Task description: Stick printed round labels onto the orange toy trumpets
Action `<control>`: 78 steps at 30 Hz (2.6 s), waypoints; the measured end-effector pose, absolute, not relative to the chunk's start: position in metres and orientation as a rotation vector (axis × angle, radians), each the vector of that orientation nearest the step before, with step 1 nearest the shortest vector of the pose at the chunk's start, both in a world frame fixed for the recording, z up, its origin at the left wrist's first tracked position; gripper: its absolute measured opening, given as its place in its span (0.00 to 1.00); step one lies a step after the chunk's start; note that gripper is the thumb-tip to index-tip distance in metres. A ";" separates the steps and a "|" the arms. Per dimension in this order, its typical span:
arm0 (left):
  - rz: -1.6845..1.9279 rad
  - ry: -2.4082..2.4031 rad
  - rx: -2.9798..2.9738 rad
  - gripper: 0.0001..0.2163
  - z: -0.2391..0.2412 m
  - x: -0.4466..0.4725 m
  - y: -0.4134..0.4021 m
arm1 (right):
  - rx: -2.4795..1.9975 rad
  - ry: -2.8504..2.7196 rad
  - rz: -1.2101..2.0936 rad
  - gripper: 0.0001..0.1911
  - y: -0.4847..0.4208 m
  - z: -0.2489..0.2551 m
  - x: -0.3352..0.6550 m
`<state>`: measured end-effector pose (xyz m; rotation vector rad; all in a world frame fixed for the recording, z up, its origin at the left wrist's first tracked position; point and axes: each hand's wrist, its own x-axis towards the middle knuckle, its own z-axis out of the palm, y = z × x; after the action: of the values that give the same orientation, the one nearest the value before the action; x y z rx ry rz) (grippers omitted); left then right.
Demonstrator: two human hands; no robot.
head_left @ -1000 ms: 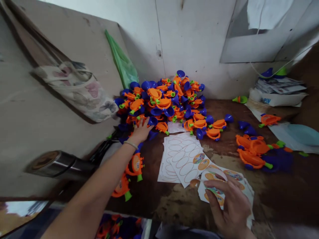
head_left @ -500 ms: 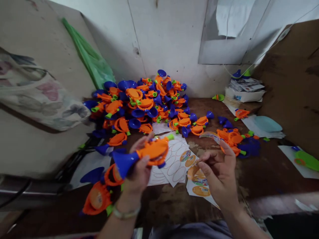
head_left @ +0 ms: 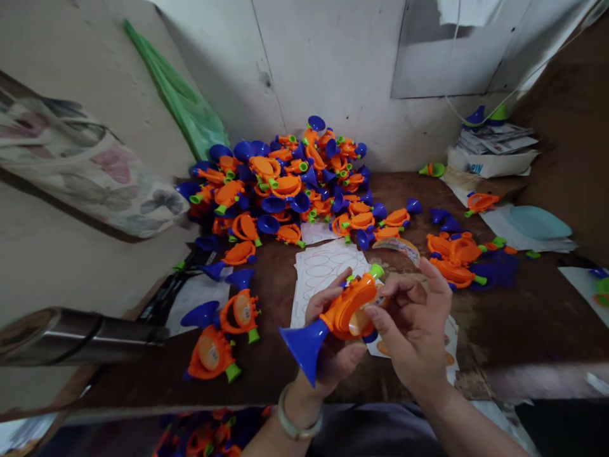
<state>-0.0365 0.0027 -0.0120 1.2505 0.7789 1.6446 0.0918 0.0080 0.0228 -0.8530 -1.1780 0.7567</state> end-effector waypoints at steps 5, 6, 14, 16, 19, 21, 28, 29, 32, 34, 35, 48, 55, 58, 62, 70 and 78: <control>1.664 0.874 1.248 0.28 -0.013 -0.027 0.005 | -0.884 -1.184 0.720 0.35 0.009 0.022 0.091; 1.671 0.874 1.246 0.27 -0.012 -0.026 0.004 | -0.883 -1.175 0.716 0.35 0.009 0.022 0.091; 1.698 0.849 1.240 0.21 -0.009 -0.023 0.004 | -0.872 -1.149 0.717 0.35 0.010 0.019 0.090; 1.710 0.865 1.229 0.21 -0.009 -0.021 0.004 | -0.873 -1.159 0.711 0.35 0.010 0.020 0.090; 1.702 0.859 1.197 0.20 -0.008 -0.020 0.003 | -0.864 -1.161 0.720 0.35 0.009 0.020 0.090; 1.702 0.836 1.177 0.18 -0.007 -0.020 0.002 | -0.846 -1.154 0.738 0.36 0.009 0.020 0.091; 1.758 0.840 1.175 0.17 -0.013 -0.018 0.004 | -0.822 -1.122 0.764 0.38 0.008 0.017 0.089; 1.772 0.832 1.177 0.17 -0.014 -0.018 0.005 | -0.817 -1.133 0.756 0.37 0.008 0.017 0.089; 1.795 0.794 1.177 0.14 -0.016 -0.017 0.004 | -0.799 -1.183 0.659 0.36 0.011 0.016 0.090; 1.817 0.773 1.174 0.14 -0.015 -0.017 0.001 | -0.803 -1.245 0.531 0.34 0.013 0.015 0.093; 1.828 0.767 1.176 0.14 -0.015 -0.017 0.000 | -0.820 -1.287 0.467 0.33 0.014 0.014 0.095; 1.847 0.735 1.202 0.15 -0.012 -0.016 -0.007 | -0.924 -1.403 0.329 0.36 0.017 0.017 0.098; 1.837 0.774 1.214 0.15 -0.010 -0.017 -0.009 | -0.983 -1.436 0.222 0.28 0.017 0.012 0.097; 1.844 0.790 1.186 0.15 -0.011 -0.020 -0.010 | -1.084 -1.393 0.039 0.34 0.029 0.007 0.108; 1.765 0.751 1.030 0.21 -0.013 -0.022 -0.007 | -1.050 -1.284 0.512 0.44 0.039 0.003 0.120; 1.439 0.826 0.802 0.23 -0.025 -0.011 -0.009 | -0.929 -1.094 0.620 0.42 0.034 0.013 0.118; 1.526 0.856 1.129 0.35 -0.018 -0.026 -0.010 | -0.773 -1.606 0.702 0.35 0.003 0.012 0.116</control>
<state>-0.0259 -0.0098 -0.0180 1.1286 0.8556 1.5261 0.1155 0.0034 0.0121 -0.7735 -1.6058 0.7020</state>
